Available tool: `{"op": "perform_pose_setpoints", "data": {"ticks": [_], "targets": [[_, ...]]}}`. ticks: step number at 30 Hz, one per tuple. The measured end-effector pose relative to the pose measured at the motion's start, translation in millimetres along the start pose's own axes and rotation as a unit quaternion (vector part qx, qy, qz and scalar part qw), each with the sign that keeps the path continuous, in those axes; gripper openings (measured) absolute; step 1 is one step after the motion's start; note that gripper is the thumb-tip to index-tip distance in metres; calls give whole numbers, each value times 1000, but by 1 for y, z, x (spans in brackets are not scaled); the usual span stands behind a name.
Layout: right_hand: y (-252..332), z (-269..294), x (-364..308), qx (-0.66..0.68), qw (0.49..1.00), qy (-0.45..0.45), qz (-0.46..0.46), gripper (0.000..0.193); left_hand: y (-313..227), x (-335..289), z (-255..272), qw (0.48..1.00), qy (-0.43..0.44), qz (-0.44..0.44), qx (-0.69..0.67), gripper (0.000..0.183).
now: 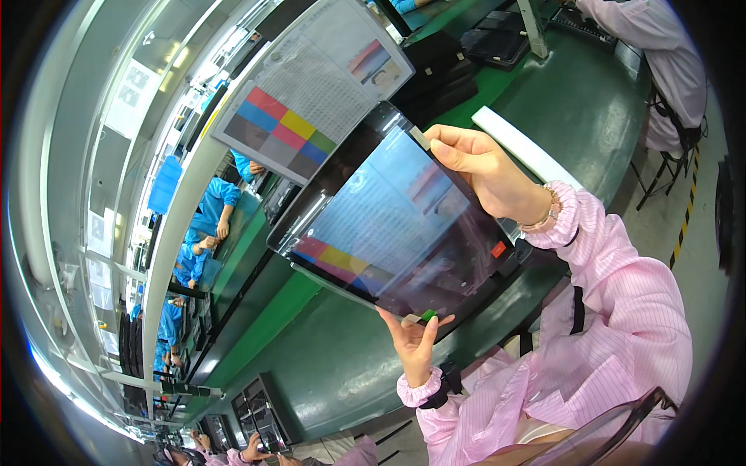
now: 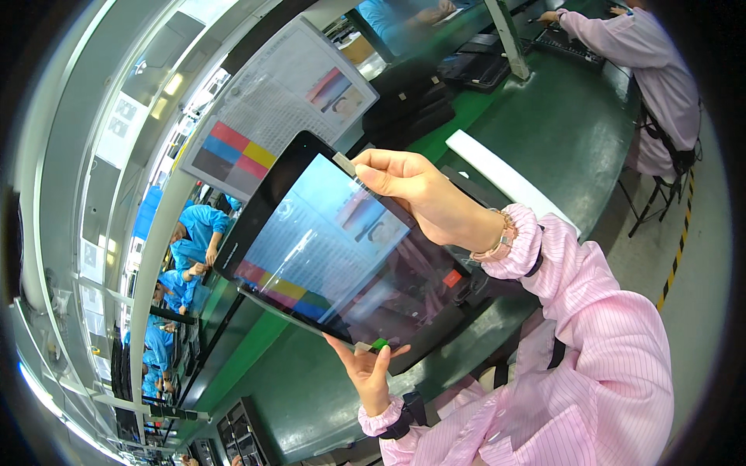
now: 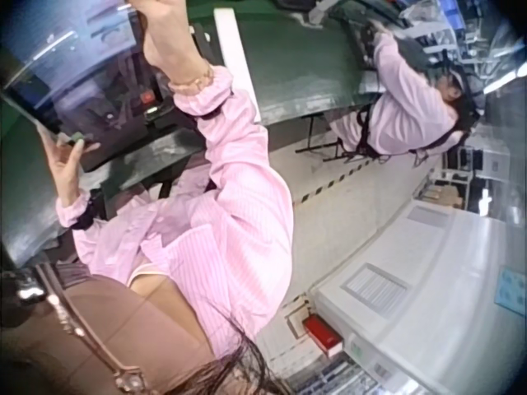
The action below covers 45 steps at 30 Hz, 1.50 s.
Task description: Test and inspect the screens and functionality of multiple tablet devices on an assembly line.
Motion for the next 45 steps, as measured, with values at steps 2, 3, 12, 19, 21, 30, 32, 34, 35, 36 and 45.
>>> {"op": "perform_pose_setpoints", "data": {"ticks": [2, 3, 12, 19, 21, 30, 32, 34, 35, 36, 45], "targets": [[2, -1, -1, -4, 1000, -6, -3, 21, 0, -1, 0, 1000, 17, -10, -2, 92], [2, -1, -1, -6, 1000, -10, -6, 21, 0, -1, 0, 1000, 17, -9, -2, 92], [1, 0, -2, -13, 1000, 11, -2, 23, 1, -1, 2, 1000, 13, -7, 2, 92], [2, -1, -2, -18, 1000, 10, 0, 23, 0, 0, 2, 999, -35, -14, 20, 95], [3, -1, -2, -19, 1000, 11, 0, 23, -1, 0, 1, 999, -35, -14, 19, 94], [3, 0, -4, -17, 1000, 8, -9, 22, 1, -4, 2, 997, -75, -12, 28, 93], [4, 1, -5, -16, 1000, 8, -6, 22, 0, -7, 10, 984, -35, -63, 164, 93], [4, -2, -5, -12, 1000, 9, -5, 21, 2, -6, 20, 984, -15, -107, 144, 88], [5, -4, -5, -6, 1000, 11, -5, 21, -1, -8, 21, 981, 6, -150, 123, 86], [4, -6, -5, 0, 1000, 12, -5, 21, -4, -6, 17, 981, 6, -149, 122, 86], [-28, -5, -30, 31, 994, 30, -96, 21, -11, 13, 7, 975, -198, -101, -2, 41]]}}
Point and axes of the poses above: each hand's wrist, its own x-axis towards the middle knuckle, its own z-axis out of the back of the hand, y = z × x, the point moved 5 cm from there along x, towards the middle knuckle, and after that the axes turned 4 degrees about -x, right-handed, at the moved point
